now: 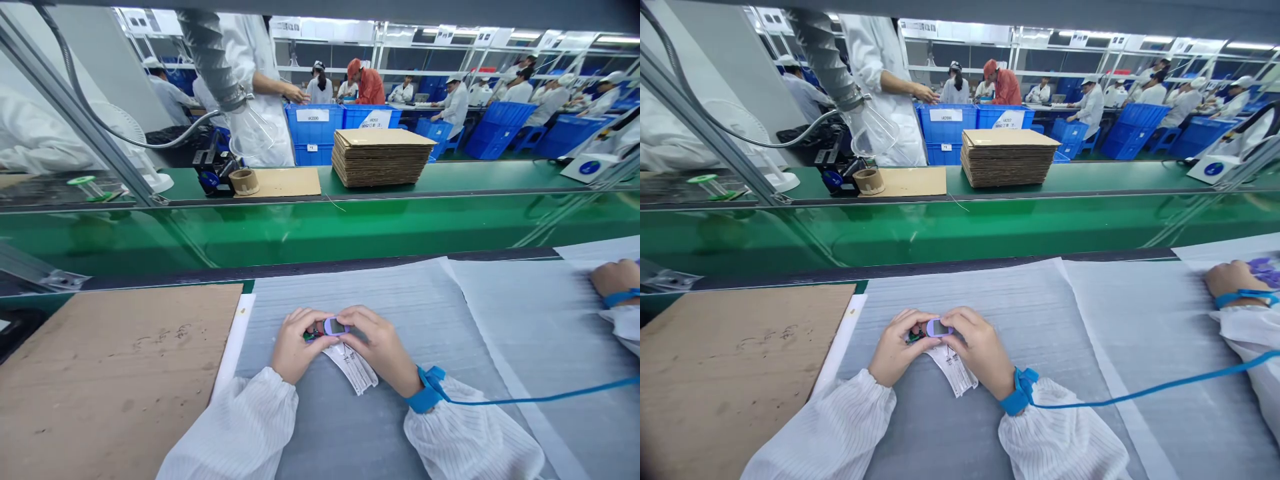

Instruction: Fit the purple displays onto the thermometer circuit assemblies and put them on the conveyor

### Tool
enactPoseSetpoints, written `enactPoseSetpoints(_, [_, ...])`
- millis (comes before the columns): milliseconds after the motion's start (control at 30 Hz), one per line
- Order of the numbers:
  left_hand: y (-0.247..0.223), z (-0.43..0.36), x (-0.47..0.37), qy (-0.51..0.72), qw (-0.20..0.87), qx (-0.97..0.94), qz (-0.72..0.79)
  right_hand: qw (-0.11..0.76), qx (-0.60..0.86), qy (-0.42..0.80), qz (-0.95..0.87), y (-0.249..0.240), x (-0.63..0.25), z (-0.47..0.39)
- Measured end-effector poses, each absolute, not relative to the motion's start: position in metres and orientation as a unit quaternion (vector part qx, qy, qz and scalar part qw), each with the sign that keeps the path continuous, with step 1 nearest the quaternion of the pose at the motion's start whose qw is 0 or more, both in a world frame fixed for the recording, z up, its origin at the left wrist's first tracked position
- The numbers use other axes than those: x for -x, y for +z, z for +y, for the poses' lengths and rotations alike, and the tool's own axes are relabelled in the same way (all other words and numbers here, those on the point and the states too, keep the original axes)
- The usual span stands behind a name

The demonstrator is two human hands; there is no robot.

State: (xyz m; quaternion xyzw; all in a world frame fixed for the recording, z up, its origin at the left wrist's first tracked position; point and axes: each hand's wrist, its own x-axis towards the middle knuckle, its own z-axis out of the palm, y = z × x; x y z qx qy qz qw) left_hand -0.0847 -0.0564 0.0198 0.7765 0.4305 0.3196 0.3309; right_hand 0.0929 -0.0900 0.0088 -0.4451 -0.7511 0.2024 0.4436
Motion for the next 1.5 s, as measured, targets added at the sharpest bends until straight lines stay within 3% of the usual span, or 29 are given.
enactPoseSetpoints(1500, [0.017,-0.057,0.085,0.334,0.341,-0.765,0.432,0.467,0.430,0.222,-0.740,0.006,-0.094,-0.091])
